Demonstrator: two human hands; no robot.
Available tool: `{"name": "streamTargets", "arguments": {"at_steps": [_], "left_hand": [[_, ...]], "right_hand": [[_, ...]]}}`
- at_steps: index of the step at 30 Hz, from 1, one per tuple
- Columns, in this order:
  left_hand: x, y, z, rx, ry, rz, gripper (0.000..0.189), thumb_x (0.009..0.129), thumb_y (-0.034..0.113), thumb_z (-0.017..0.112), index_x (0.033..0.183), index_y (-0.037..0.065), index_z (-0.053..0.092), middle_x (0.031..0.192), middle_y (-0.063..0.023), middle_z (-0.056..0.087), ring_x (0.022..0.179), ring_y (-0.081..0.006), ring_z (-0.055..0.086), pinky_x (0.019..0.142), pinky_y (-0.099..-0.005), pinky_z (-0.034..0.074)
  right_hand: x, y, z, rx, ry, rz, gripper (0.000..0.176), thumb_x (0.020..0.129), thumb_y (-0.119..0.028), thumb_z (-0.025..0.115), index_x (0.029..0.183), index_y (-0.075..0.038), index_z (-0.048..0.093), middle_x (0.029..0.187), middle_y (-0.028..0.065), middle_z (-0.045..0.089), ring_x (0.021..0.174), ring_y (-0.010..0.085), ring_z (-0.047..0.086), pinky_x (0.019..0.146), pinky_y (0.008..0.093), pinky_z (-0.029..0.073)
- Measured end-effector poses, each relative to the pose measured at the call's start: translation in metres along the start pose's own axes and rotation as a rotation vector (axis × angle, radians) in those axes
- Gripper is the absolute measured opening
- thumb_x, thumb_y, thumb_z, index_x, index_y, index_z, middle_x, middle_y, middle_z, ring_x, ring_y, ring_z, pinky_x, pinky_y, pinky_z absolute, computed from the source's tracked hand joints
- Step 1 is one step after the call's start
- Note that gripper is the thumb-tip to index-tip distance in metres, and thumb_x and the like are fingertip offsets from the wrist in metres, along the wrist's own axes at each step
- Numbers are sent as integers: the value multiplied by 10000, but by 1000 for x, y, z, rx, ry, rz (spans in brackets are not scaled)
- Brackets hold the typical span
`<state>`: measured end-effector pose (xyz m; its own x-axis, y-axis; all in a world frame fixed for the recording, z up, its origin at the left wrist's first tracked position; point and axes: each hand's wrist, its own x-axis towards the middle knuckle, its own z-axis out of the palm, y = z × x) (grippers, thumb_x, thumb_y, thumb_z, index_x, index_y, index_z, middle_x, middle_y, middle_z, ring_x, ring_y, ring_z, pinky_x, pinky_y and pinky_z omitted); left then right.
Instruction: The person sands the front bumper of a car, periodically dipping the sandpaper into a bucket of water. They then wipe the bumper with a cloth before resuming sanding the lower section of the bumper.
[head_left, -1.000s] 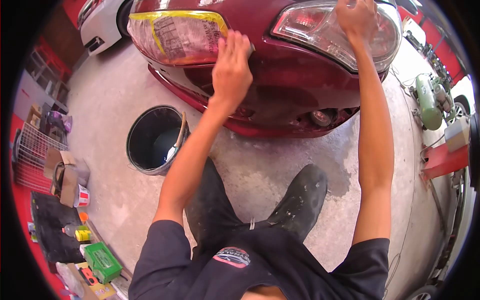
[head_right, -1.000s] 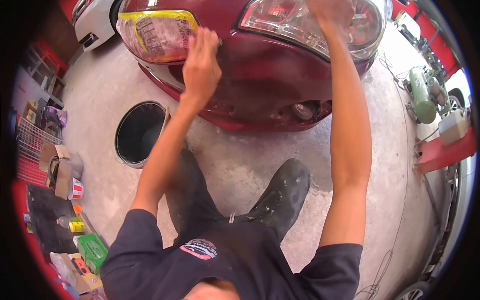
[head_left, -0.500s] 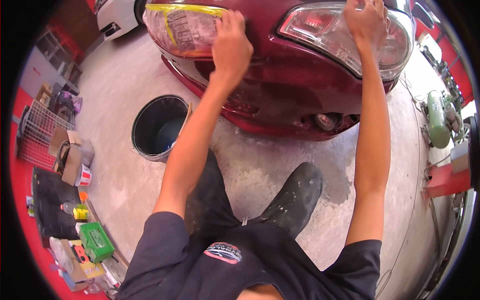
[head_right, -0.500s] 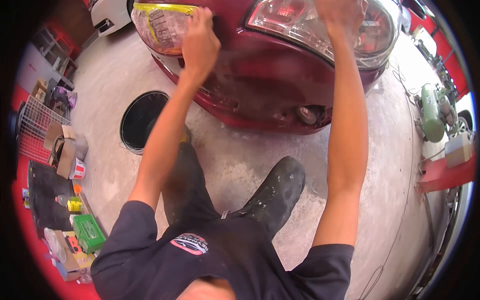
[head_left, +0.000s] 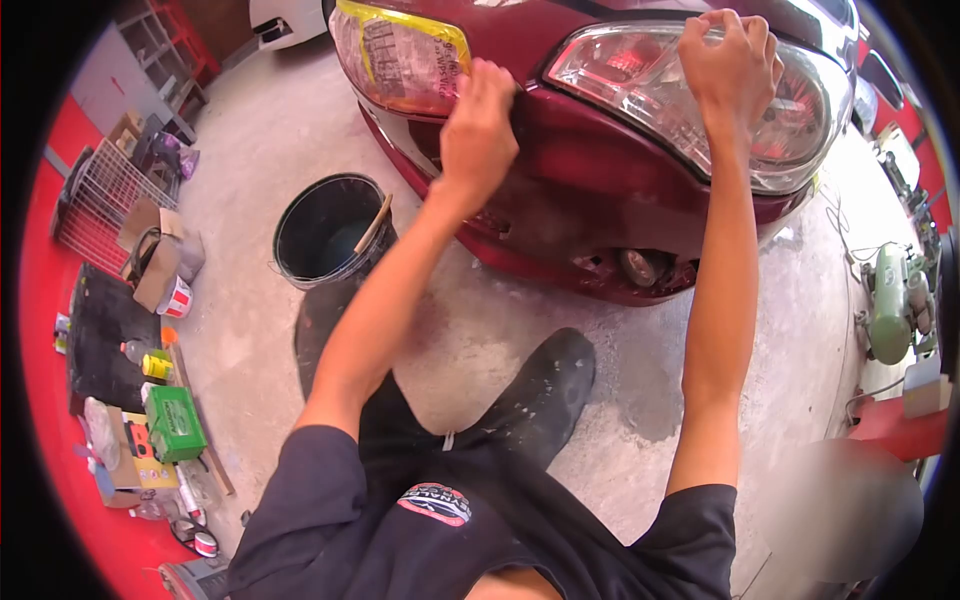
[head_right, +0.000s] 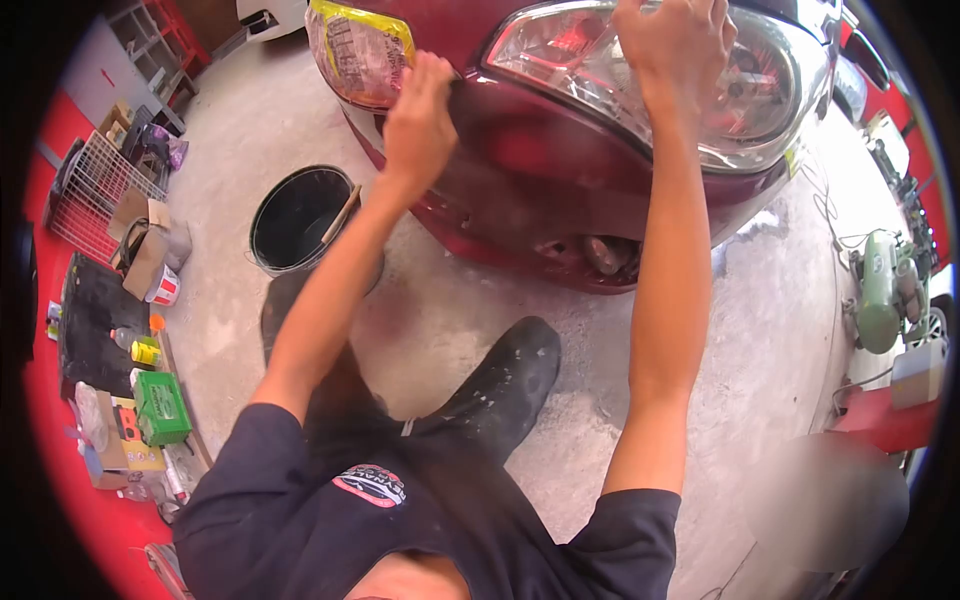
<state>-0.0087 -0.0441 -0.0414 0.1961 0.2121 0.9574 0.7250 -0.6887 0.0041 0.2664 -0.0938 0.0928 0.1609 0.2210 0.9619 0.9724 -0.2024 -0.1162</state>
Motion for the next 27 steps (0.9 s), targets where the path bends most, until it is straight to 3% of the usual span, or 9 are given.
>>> {"name": "streamTargets", "arguments": {"at_steps": [4,6,8,10,15,17,19,20,27], "left_hand": [[101,-132,34,15,-206,-485,281,1035,180,535,949,7,739,791,-248,710,726,-349,718,708,-478,578],[153,-107,-66,-78,-486,-567,359,931,68,582,1234,-119,634,1246,-320,665,1214,-435,632,1082,-468,493],[147,-83,-131,-141,-607,-533,428,896,80,627,1273,-122,629,1293,-307,664,1272,-413,620,1122,-467,479],[95,-160,-110,-137,-691,-184,356,1041,260,584,848,9,746,700,-174,716,610,-189,670,606,-382,541],[15,-176,-137,-815,-1346,-244,377,1087,209,585,828,-54,664,716,-35,683,652,-100,697,585,-309,544],[-8,-195,-141,-973,-1400,-272,395,1093,239,588,854,-62,679,692,-37,657,621,-83,651,569,-302,526],[-27,-228,-139,-1120,-1285,-192,381,1089,253,597,895,-62,689,692,-42,652,615,-74,600,569,-310,508],[-33,-243,-145,-1160,-1329,-441,364,1073,266,619,937,-63,697,738,-47,665,684,-78,593,620,-311,505],[-67,-368,-112,-1216,-1127,-332,158,952,105,744,954,-46,696,818,-37,686,807,-69,602,727,-284,515]], "right_hand": [[1,2,2,-9,24,15,316,910,-408,607,1014,-173,791,1136,56,691,1172,281,635,1047,457,468],[7,-1,3,26,41,34,302,912,-387,617,1004,-162,796,1110,63,701,1145,277,649,1030,447,479],[3,-5,-5,59,9,91,276,919,-349,632,992,-142,799,1076,72,715,1104,263,669,1007,425,493],[2,4,4,322,142,84,242,944,-280,629,970,-105,792,1040,74,721,1056,239,676,970,393,498],[-81,-172,-54,798,-104,-153,188,920,-248,684,953,-65,709,896,87,704,901,272,664,855,403,508],[-140,-270,-71,630,-491,-280,366,868,-231,784,1187,-85,678,1007,137,685,857,296,697,758,406,568],[-195,-327,-53,740,-962,20,630,832,-398,856,1331,-105,606,1088,149,714,817,310,709,761,416,573],[-211,-345,-35,816,-1005,93,530,851,-336,865,1263,-85,645,965,137,726,736,245,688,713,375,555],[-217,-403,37,887,-1048,404,312,870,-192,878,1042,-25,679,772,15,699,685,67,574,655,271,473]]}}
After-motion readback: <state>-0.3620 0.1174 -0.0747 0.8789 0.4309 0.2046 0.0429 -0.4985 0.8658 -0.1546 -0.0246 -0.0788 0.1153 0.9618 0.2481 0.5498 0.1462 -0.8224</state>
